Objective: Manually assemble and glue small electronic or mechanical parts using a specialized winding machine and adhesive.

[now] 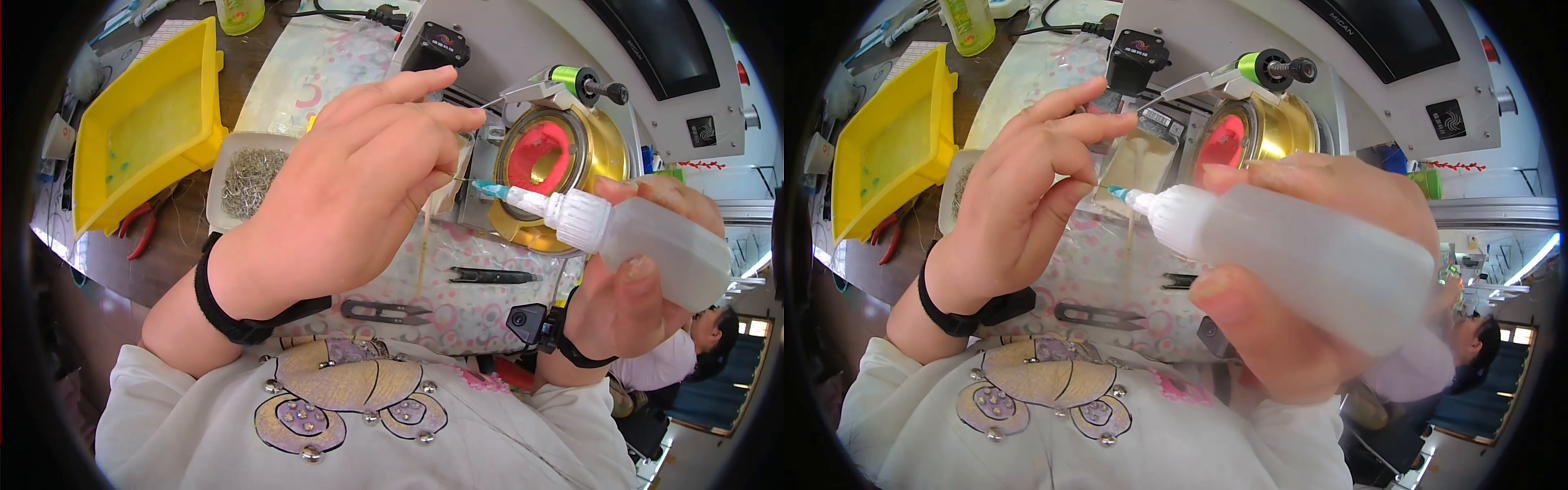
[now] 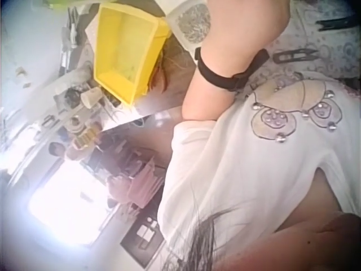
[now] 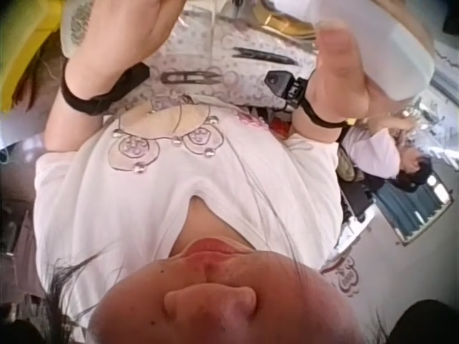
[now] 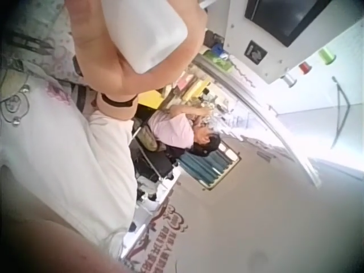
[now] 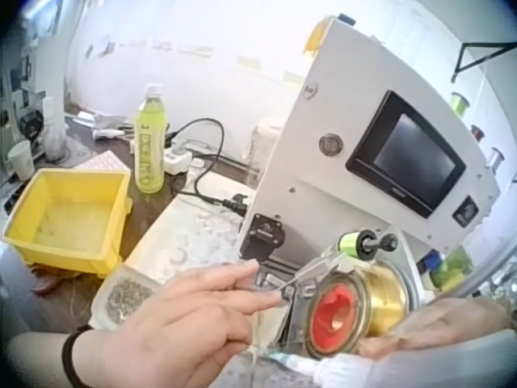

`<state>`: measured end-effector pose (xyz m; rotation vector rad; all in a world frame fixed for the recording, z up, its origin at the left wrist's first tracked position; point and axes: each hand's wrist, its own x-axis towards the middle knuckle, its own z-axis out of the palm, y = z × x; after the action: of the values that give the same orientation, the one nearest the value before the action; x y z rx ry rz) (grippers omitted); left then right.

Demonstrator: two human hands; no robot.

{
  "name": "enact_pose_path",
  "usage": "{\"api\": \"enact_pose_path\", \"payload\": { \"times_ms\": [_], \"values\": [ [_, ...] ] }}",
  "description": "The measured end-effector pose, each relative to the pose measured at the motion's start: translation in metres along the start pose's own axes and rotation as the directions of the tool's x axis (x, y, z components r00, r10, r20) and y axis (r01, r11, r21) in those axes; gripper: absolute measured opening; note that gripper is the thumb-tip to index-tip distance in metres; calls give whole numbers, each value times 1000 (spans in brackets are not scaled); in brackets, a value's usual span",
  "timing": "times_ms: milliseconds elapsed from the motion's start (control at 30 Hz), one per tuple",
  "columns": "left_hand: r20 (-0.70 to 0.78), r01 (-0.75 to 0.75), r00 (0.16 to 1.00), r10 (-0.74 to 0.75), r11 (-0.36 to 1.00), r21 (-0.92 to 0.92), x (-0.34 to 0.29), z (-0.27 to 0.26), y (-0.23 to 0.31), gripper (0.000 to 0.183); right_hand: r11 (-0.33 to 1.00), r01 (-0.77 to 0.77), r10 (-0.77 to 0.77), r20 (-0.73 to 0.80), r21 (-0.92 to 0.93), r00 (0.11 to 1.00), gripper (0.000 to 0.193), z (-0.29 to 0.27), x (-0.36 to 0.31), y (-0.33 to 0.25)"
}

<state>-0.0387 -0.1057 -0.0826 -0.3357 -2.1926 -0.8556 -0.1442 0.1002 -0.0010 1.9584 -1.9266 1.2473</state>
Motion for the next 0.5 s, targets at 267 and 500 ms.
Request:
{"api": "enact_pose_path", "payload": {
  "times_ms": [267, 500],
  "values": [
    [-17, -24, 1000, 24, 1000, -12, -1, 1, -1, 20, 955, -5, 62, -182, 296, 981, 44, 4, -9, -2],
    [-10, -15, 1000, 15, 1000, -1, -4, -1, -1, 20, 848, 47, 161, -342, 528, 926, 41, 4, -17, -5]
  ]
}}
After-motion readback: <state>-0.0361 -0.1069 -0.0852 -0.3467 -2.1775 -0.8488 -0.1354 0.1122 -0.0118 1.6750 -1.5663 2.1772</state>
